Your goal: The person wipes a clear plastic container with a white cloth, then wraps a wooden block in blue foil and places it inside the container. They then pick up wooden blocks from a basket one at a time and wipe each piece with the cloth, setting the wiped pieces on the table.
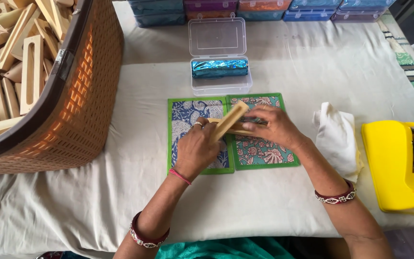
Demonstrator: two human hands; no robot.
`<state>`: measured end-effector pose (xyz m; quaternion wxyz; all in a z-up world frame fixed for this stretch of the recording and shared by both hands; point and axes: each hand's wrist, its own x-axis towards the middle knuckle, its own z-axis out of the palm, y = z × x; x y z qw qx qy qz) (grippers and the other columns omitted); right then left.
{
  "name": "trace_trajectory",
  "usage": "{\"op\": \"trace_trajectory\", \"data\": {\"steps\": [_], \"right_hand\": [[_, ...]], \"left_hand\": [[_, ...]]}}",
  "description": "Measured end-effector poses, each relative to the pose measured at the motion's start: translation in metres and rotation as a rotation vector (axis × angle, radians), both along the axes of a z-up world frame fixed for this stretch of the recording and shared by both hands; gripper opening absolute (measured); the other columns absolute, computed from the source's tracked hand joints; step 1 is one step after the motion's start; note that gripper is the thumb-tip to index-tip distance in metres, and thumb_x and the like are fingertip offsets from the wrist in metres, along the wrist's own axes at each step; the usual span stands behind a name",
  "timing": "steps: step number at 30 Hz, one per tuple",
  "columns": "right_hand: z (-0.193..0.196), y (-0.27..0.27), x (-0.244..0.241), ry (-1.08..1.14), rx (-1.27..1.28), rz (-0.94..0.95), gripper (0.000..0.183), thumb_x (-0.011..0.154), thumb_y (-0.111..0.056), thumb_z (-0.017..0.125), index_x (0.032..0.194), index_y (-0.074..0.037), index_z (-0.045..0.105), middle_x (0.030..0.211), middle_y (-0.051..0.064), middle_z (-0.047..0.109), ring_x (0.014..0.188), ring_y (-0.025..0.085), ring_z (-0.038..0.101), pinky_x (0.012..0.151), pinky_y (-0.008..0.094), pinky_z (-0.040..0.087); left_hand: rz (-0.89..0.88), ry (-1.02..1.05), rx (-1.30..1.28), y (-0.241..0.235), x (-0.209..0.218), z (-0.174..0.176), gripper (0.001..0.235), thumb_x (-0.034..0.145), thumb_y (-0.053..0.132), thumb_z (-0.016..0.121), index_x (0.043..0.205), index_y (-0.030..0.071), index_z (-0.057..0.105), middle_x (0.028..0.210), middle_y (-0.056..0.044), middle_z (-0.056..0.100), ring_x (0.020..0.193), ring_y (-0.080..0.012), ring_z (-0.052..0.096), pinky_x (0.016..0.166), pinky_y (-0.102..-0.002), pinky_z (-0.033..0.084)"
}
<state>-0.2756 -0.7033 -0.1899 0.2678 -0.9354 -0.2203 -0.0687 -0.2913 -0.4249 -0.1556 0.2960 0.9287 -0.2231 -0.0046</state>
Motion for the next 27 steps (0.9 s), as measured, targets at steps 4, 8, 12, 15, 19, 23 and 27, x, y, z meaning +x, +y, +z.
{"op": "trace_trajectory", "data": {"steps": [4, 8, 12, 15, 19, 23, 27], "right_hand": [[0.009, 0.001, 0.013, -0.086, 0.077, -0.145, 0.034, 0.092, -0.032, 0.076, 0.117, -0.008, 0.072, 0.121, 0.005, 0.069, 0.1, 0.015, 0.074, 0.08, 0.032, 0.064], [0.014, 0.01, 0.041, -0.142, -0.06, -0.283, 0.049, 0.085, -0.029, 0.079, 0.126, -0.004, 0.068, 0.136, 0.012, 0.057, 0.091, 0.017, 0.073, 0.076, 0.035, 0.063], [0.015, 0.021, 0.063, -0.188, -0.171, -0.275, 0.048, 0.082, -0.027, 0.083, 0.124, -0.006, 0.071, 0.137, 0.011, 0.057, 0.087, 0.019, 0.073, 0.076, 0.037, 0.061], [-0.014, 0.013, 0.089, -0.191, -0.172, -0.272, 0.03, 0.087, -0.026, 0.081, 0.109, -0.006, 0.075, 0.129, 0.006, 0.064, 0.083, 0.017, 0.074, 0.08, 0.035, 0.061], [-0.017, 0.015, 0.105, -0.184, -0.159, -0.28, 0.022, 0.091, -0.025, 0.079, 0.099, -0.005, 0.077, 0.121, 0.005, 0.069, 0.08, 0.017, 0.073, 0.081, 0.035, 0.061], [-0.019, 0.015, 0.126, -0.224, -0.133, -0.283, 0.021, 0.092, -0.024, 0.079, 0.098, -0.004, 0.077, 0.12, 0.007, 0.07, 0.081, 0.019, 0.073, 0.08, 0.037, 0.06], [-0.006, 0.026, 0.124, -0.221, -0.124, -0.302, 0.028, 0.09, -0.023, 0.078, 0.11, -0.004, 0.075, 0.124, 0.01, 0.068, 0.085, 0.02, 0.073, 0.079, 0.038, 0.06]], "left_hand": [[-0.019, 0.002, -0.072, 0.017, 0.015, -0.01, 0.041, 0.082, 0.018, 0.072, 0.121, 0.009, 0.067, 0.121, -0.013, 0.064, 0.088, -0.0336, 0.071, 0.076, -0.046, 0.059], [-0.074, -0.026, -0.143, 0.027, 0.021, -0.015, 0.042, 0.081, 0.015, 0.073, 0.123, 0.012, 0.069, 0.112, -0.011, 0.067, 0.089, -0.032, 0.07, 0.079, -0.045, 0.057], [-0.101, -0.038, -0.168, 0.028, 0.025, -0.017, 0.044, 0.081, 0.018, 0.077, 0.123, 0.011, 0.07, 0.106, -0.01, 0.067, 0.093, -0.0318, 0.069, 0.08, -0.045, 0.055], [-0.099, -0.055, -0.153, 0.027, 0.026, -0.017, 0.045, 0.081, 0.02, 0.078, 0.123, 0.01, 0.068, 0.105, -0.011, 0.067, 0.094, -0.0319, 0.068, 0.08, -0.045, 0.055], [-0.102, -0.038, -0.152, 0.027, 0.026, -0.018, 0.044, 0.082, 0.019, 0.078, 0.124, 0.01, 0.068, 0.105, -0.011, 0.067, 0.095, -0.0316, 0.068, 0.081, -0.045, 0.055], [-0.106, -0.012, -0.17, 0.03, 0.029, -0.015, 0.043, 0.081, 0.019, 0.08, 0.121, 0.007, 0.067, 0.106, -0.011, 0.068, 0.097, -0.0321, 0.068, 0.082, -0.045, 0.055], [-0.135, 0.055, -0.204, 0.04, 0.038, -0.016, 0.046, 0.077, 0.019, 0.084, 0.117, 0.003, 0.068, 0.106, -0.013, 0.071, 0.097, -0.0308, 0.069, 0.085, -0.042, 0.055]]}}
